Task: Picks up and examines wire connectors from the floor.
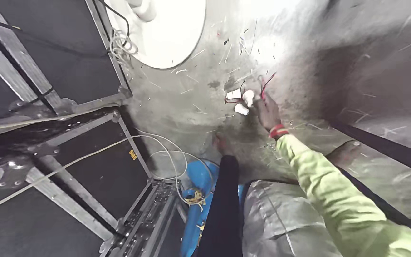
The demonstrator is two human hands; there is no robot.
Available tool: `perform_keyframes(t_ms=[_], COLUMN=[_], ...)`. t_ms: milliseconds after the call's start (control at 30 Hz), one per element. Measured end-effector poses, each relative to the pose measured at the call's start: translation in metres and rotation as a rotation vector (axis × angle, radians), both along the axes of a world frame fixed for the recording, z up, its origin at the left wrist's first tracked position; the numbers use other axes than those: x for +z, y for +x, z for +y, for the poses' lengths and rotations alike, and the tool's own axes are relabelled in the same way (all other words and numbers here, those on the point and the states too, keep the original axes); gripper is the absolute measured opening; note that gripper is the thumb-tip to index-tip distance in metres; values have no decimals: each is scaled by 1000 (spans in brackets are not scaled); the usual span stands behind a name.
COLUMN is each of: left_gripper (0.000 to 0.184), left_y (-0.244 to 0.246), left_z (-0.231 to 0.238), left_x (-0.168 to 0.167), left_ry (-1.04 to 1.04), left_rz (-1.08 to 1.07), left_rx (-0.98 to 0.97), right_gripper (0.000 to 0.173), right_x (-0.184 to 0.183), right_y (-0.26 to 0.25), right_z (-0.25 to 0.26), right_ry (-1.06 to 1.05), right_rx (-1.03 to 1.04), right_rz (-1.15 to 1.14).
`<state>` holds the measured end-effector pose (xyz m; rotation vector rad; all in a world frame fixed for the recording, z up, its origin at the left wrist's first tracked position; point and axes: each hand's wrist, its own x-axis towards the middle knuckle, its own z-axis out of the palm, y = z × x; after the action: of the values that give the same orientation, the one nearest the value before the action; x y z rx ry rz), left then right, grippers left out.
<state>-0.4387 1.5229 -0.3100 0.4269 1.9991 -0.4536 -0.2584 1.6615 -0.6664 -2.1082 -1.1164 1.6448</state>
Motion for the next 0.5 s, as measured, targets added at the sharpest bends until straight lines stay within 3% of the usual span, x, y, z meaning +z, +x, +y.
perform_keyframes(t_ms=[100,167,267,400,500], left_gripper=[49,49,52,51,47], left_y=[23,24,23,17,17], left_z=[60,58,53,51,57], left_x=[-26,-26,-22,-30,-36], left_ry=[-110,-84,-114,-135,-182], left_rz=[-13,-12,-15,-31,-29], left_rx=[156,132,85,29,7], right_gripper=[40,34,27,34,34], right_x=[27,19,13,-33,-45], right_y=[-3,-10,-23,-48,-66], right_z=[-43,-58,-53,-21,6], right_ry=[152,223,123,43,-58], right_rx=[297,461,642,652,585], right_rz=[9,-5,-66,-167,-258])
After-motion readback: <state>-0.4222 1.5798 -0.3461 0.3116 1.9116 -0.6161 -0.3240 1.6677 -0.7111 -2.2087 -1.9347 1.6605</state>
